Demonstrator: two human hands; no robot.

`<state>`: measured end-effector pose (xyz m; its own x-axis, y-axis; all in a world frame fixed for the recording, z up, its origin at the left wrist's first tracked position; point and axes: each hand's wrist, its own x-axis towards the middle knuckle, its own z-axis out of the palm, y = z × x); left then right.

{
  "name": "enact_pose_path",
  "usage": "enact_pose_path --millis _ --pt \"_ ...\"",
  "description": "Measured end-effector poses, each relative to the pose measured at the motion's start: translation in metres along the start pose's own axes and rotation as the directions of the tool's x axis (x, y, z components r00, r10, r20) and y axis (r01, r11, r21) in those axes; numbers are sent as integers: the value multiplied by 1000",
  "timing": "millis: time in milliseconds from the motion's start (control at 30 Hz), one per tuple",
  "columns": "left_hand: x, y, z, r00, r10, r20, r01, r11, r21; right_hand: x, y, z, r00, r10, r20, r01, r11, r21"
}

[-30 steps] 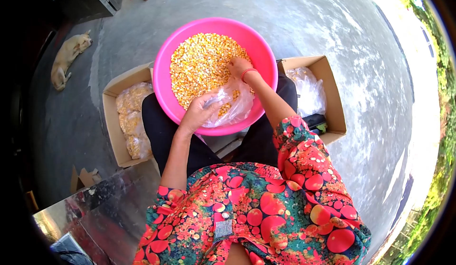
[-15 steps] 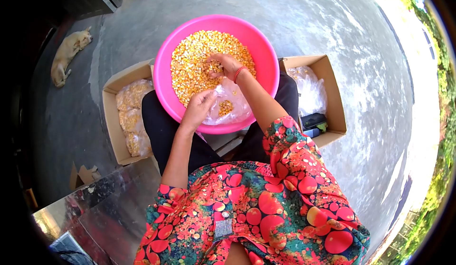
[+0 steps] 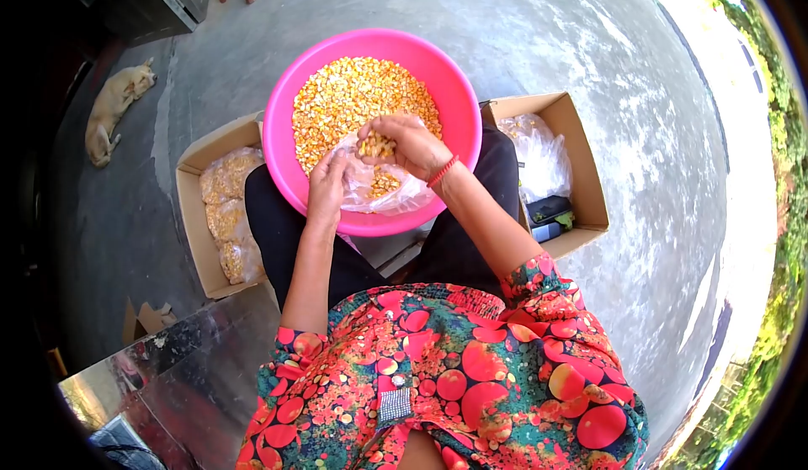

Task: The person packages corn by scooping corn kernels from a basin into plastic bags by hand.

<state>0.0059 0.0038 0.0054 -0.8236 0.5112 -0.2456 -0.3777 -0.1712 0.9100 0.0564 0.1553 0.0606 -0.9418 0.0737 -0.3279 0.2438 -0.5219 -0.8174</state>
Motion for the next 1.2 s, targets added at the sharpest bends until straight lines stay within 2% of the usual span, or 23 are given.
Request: enact_pose_path --millis 33,67,133,233,267,333,367,400,467,500,567,600,667,700,767,833,933,967,1000,1033,1100,1133,1200 --pt "0 0 0 1000 -2 -21 2 1000 -12 -7 3 3 1000 20 -3 -21 997 -77" --pt "0 0 -1 1000 -3 -18 3 1000 -11 -6 13 -5 998 14 65 5 957 -289" --pt "-1 2 -2 1000 -6 -20 6 1000 -27 -6 29 -11 980 -154 125 198 759 -620" --pt "-3 4 -1 999 51 -4 -51 999 -5 -10 29 -19 955 -219 201 296 638 -711" --pt "-4 4 -1 999 50 -6 -50 999 -4 -11 24 -22 955 -218 201 295 639 -710" --pt "-6 5 -1 993 66 95 -68 998 11 -19 -9 -13 999 29 31 -7 829 -559" --pt "-7 6 -1 993 64 96 -65 998 11 -19 -18 -15 998 -50 34 60 858 -510" --pt "-8 7 -1 987 29 159 -42 996 80 -14 -25 -22 998 -60 -16 45 880 -472" --pt "-10 9 0 976 -11 219 -23 988 150 4 -24 -46 977 -176 -116 100 869 -484" --pt "-11 9 2 964 -47 261 2 985 170 16 -21 -60 977 -176 -116 99 870 -483" --pt "-10 4 -1 937 -69 343 -3 979 205 44 -7 -91 946 -142 -292 -108 711 -695" --pt "-10 6 -2 938 -68 340 -4 978 208 61 6 -112 947 -142 -289 -105 712 -695" --pt "-11 9 -2 900 -136 414 40 971 234 86 30 -143 945 -267 -187 -129 221 -967" --pt "-9 4 -4 898 -108 426 0 969 247 89 30 -137 947 -263 -184 -126 223 -967" --pt "-5 -7 -8 903 -86 422 -63 943 326 97 29 -110 933 -155 -325 -287 223 -932" --pt "-5 -5 -8 903 -65 424 -124 907 403 108 33 -85 959 -96 -265 -242 200 -949" --pt "-7 -1 -5 876 -156 457 -23 932 363 117 44 -50 982 -25 -190 -183 161 -970" --pt "-6 0 -4 861 -107 497 -90 931 355 117 45 -42 985 -12 -173 -170 141 -975" --pt "-7 1 -4 842 -57 536 -156 926 344 120 49 -45 985 -11 -172 -168 141 -976" --pt "-7 2 -4 843 -56 535 -157 926 344 124 53 -47 987 46 -156 -162 360 -919" --pt "-9 5 -3 869 -142 473 -42 933 357 123 56 -46 986 107 -130 -167 726 -667" --pt "-7 2 -5 870 -139 472 -44 934 355 120 51 -45 986 107 -128 -166 724 -669" --pt "-4 -4 -6 911 -45 411 -134 908 397 112 36 -45 976 215 -40 -219 946 -238"
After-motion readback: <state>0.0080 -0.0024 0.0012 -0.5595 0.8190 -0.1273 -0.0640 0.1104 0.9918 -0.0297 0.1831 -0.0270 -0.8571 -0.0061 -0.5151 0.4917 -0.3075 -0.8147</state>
